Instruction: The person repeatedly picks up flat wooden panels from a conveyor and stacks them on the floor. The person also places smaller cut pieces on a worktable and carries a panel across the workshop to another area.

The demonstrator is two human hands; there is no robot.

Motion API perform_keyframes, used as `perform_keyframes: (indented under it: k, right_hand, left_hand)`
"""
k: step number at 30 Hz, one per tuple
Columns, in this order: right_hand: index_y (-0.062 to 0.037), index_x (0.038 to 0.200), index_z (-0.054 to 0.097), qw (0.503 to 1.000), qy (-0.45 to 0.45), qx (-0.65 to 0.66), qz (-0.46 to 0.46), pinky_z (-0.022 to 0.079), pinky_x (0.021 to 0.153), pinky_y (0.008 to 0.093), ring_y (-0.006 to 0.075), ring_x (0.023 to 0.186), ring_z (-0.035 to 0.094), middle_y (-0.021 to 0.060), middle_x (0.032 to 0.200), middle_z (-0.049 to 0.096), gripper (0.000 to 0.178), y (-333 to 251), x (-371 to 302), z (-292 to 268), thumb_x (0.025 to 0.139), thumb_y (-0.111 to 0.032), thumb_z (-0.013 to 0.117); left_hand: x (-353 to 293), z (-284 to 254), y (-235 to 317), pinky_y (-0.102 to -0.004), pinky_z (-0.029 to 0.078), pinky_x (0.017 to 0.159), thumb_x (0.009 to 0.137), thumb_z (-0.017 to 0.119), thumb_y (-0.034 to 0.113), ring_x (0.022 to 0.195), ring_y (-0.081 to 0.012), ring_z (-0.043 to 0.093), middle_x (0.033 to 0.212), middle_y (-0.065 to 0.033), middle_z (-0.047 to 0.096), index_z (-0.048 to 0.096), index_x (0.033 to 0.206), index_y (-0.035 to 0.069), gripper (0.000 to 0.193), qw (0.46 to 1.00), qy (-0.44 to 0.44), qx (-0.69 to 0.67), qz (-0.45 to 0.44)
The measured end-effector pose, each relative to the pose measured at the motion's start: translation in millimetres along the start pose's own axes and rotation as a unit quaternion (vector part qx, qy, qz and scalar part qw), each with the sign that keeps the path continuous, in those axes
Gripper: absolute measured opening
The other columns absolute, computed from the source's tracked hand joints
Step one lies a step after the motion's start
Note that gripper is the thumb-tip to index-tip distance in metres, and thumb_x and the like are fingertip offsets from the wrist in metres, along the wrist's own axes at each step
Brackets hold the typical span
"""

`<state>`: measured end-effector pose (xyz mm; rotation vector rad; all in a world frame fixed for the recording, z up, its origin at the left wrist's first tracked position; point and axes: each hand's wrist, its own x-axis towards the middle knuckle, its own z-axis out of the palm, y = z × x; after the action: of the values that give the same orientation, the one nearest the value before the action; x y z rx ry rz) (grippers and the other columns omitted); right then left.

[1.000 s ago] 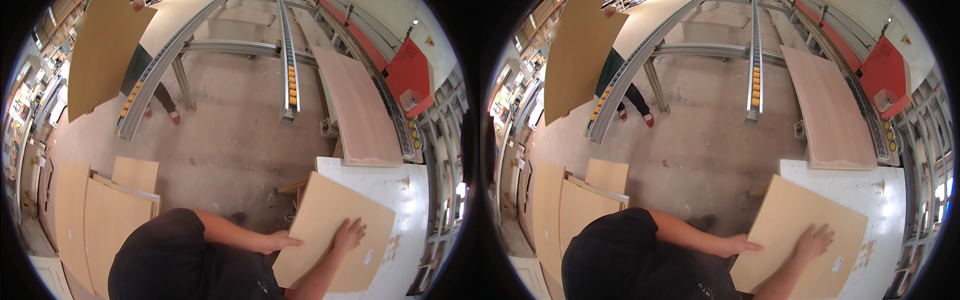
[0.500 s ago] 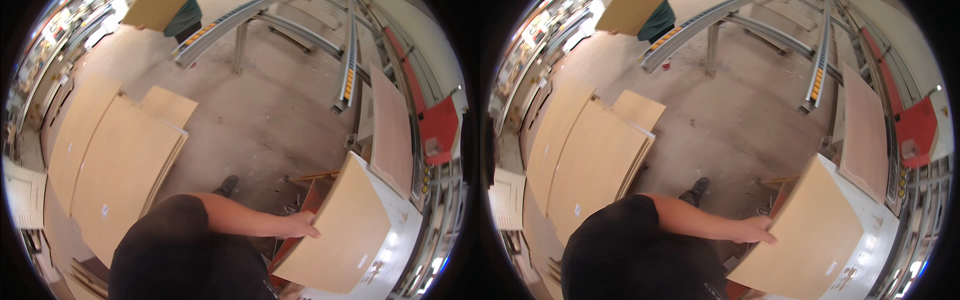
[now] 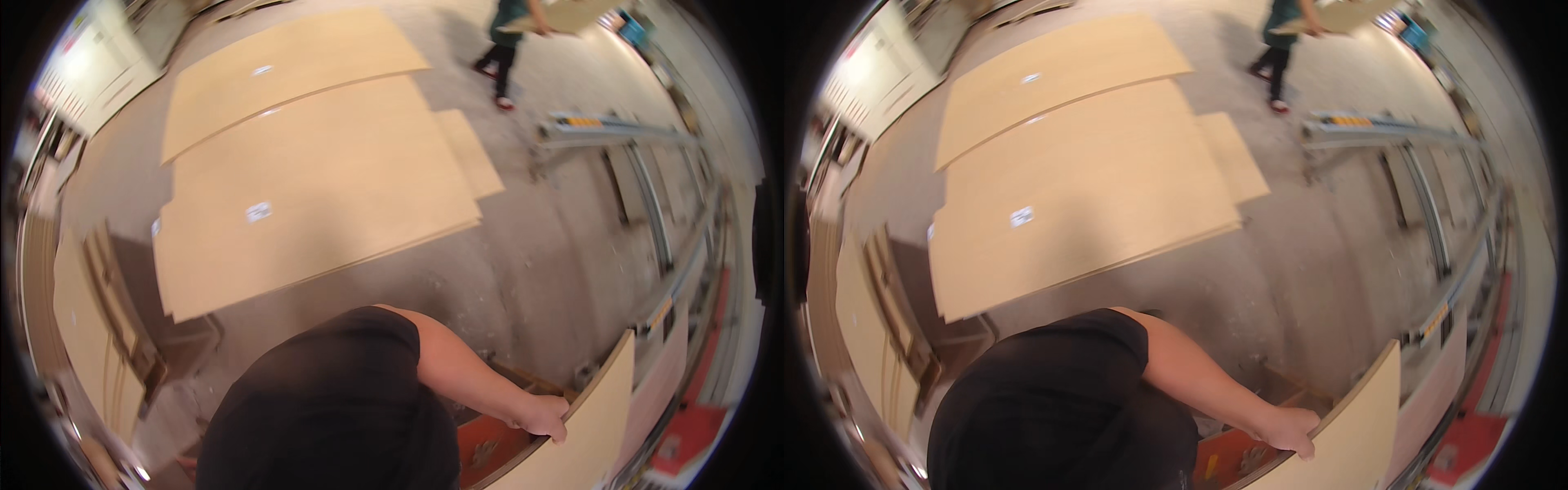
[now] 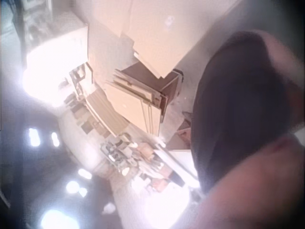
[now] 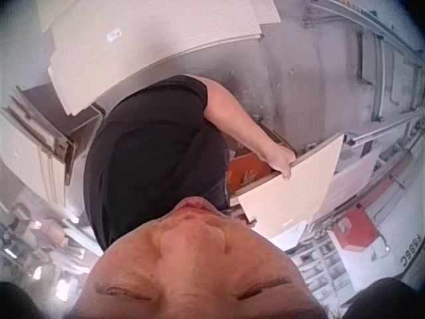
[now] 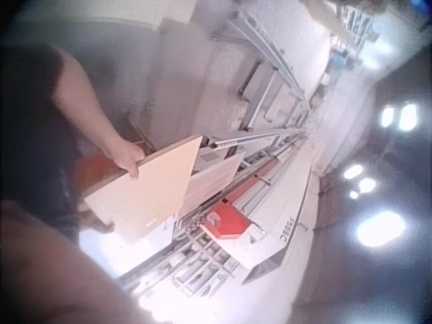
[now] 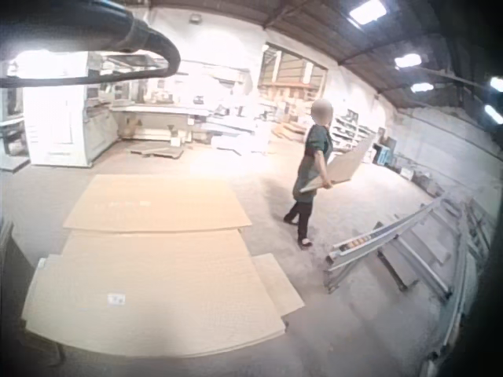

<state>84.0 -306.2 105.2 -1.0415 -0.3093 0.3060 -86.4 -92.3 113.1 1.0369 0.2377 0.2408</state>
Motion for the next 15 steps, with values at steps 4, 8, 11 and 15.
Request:
perform_keyframes:
  k: [4,8,11,15]
  right_hand:
    - [-0.0011,0.132,0.050,0.985,-0.132,0.105,0.036,0.040,0.102,0.0464,0.0328,0.120,0.051,0.0180,0.132,0.054,0.049,5.0,34.7,35.7,0.090,-0.027,0.054]
    - [-0.0011,0.132,0.050,0.941,-0.270,0.185,0.089,0.039,0.103,0.0459,0.0316,0.120,0.051,0.0169,0.132,0.055,0.050,5.3,62.5,78.3,0.090,-0.028,0.054]
    - [-0.0011,0.132,0.050,0.892,-0.362,0.243,0.125,0.038,0.104,0.0456,0.0308,0.121,0.051,0.0162,0.133,0.055,0.051,9.5,70.6,108.5,0.090,-0.029,0.054]
    - [-0.0011,0.133,0.050,0.795,-0.513,0.292,0.137,0.037,0.105,0.0451,0.0296,0.121,0.051,0.0151,0.133,0.055,0.052,30.8,52.6,146.4,0.090,-0.029,0.054]
  left_hand:
    - [-48.9,-16.2,45.9,-0.0350,0.050,0.068,0.076,0.070,0.023,0.080,-0.0205,0.065,0.084,-0.0128,0.065,0.060,0.095,-0.005,0.035,0.986,0.078,0.086,0.117]
    - [-120.7,-35.6,78.3,-0.0307,0.053,0.070,0.086,0.066,0.030,0.081,-0.0141,0.064,0.085,-0.0081,0.066,0.060,0.101,-0.002,0.036,0.970,0.109,0.015,0.216]
    - [-221.3,-64.9,38.6,-0.0276,0.053,0.074,0.095,0.059,0.027,0.083,-0.0131,0.063,0.092,-0.0054,0.066,0.060,0.107,0.003,0.027,0.925,0.266,0.028,0.270]
    - [-406.7,-60.7,-76.3,-0.0302,0.052,0.073,0.098,0.050,0.018,0.079,-0.0152,0.062,0.085,-0.0054,0.065,0.061,0.103,0.004,0.018,0.759,0.599,0.007,0.255]
